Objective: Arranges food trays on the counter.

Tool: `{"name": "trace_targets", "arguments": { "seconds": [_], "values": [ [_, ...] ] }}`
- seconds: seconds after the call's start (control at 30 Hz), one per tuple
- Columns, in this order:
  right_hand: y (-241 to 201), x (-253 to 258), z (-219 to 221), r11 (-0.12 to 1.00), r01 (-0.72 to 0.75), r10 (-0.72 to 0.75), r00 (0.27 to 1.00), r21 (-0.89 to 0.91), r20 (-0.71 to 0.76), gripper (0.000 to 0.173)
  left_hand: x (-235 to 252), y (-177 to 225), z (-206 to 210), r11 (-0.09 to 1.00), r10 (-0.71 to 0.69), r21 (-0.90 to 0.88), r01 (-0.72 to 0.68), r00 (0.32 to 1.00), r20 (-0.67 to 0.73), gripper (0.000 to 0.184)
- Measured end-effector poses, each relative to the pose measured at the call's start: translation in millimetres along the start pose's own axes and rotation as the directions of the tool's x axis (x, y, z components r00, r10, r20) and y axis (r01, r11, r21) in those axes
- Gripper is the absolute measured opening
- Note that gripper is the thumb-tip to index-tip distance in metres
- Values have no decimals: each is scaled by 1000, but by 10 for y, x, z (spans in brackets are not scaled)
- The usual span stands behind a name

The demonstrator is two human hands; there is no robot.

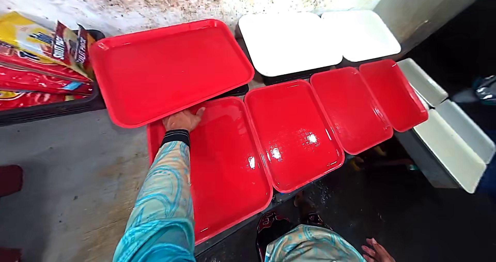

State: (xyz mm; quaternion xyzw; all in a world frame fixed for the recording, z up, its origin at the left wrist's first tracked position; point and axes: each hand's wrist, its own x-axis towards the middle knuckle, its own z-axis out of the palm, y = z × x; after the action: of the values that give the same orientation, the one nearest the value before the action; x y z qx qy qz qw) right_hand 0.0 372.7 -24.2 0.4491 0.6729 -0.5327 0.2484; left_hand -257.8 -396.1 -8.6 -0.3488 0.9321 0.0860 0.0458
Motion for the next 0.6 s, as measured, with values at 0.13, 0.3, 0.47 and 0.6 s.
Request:
{"name": "trace_targets", "arguments": {
  "seconds": [0.13, 0.3, 0.47, 0.6],
  "values": [
    [-1081, -1348, 1003, 998, 6, 0, 996, -70, 91, 40, -44, 46, -26, 999, -50, -6, 50, 997, 60, 94],
    [-496, -583, 654, 899, 424, -355, 854, -112, 380, 40, -85, 31, -46, 998, -41, -41, 45, 996, 80, 81],
    [-398, 181, 375, 947, 49, -40, 999, -318, 35, 40, -96, 83, 38, 988, -120, -95, 118, 993, -18, 69],
    [-545, 222, 297, 934, 64, -55, 998, -352, 36, 40, -133, 87, 204, 975, -138, -195, 104, 976, -167, 67]
  ]
}}
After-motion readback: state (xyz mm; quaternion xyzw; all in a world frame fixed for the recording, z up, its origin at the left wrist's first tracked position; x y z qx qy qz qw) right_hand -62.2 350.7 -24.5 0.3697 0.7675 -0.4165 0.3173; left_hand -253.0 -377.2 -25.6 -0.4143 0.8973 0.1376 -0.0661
